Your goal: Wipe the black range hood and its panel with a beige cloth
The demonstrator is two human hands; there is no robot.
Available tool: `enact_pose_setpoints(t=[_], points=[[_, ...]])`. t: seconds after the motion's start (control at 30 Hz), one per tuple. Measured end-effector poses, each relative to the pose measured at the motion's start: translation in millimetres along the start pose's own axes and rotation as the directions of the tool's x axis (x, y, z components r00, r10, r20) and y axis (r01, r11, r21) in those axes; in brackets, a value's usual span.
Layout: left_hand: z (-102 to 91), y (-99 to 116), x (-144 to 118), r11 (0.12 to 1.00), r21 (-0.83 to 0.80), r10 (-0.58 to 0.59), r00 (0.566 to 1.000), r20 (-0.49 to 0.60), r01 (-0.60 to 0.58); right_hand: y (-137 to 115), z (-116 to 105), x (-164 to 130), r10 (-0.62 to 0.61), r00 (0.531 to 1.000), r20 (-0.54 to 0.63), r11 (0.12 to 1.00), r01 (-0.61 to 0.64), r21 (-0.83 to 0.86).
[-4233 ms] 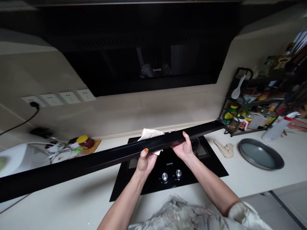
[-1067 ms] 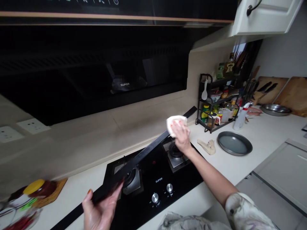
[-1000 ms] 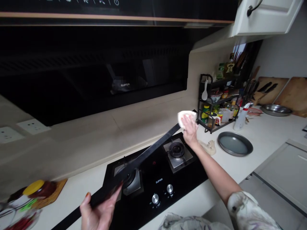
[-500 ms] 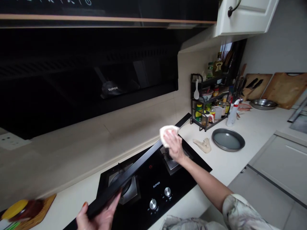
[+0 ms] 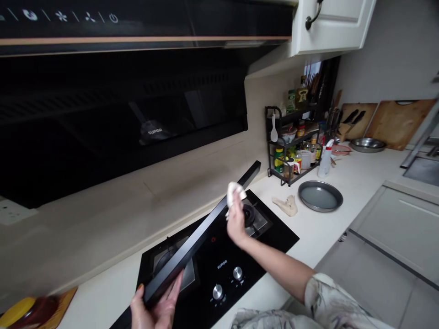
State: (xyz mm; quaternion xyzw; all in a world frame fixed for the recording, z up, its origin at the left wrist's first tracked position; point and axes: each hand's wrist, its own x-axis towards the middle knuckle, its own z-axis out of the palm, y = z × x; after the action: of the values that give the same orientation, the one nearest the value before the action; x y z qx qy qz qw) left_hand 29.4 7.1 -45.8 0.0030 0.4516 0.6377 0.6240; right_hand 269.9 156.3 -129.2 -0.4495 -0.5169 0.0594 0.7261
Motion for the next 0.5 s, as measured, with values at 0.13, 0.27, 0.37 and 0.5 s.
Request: enact_pose_setpoints(t=[0.13, 0.27, 0.37, 0.5], points=[[-11.7, 7.2, 6.8, 0.997, 0.037, -0.063, 0.997, 0.040, 0.061, -16.0, 19.7, -53.2, -0.328, 0.920, 0.216, 0.943, 0.331, 0.021], [-22.2, 10.2, -2.2, 0.992, 0.036, -0.124, 0.991, 0.050, 0.122, 5.0, -4.2, 25.2, -0.194, 0.981, 0.031, 0.979, 0.195, -0.051], [-21.8, 5.3, -14.0, 0.984, -0.021, -0.179, 0.984, -0.004, 0.179, 31.2, -33.9, 117.8, 0.016, 0.973, -0.228, 0.999, -0.027, -0.046], [-15.8, -1.7, -18.7, 0.988, -0.009, -0.153, 0.988, -0.033, 0.153, 40.8, -50.6, 152.4, 0.125, 0.921, -0.368, 0.992, -0.119, 0.040]])
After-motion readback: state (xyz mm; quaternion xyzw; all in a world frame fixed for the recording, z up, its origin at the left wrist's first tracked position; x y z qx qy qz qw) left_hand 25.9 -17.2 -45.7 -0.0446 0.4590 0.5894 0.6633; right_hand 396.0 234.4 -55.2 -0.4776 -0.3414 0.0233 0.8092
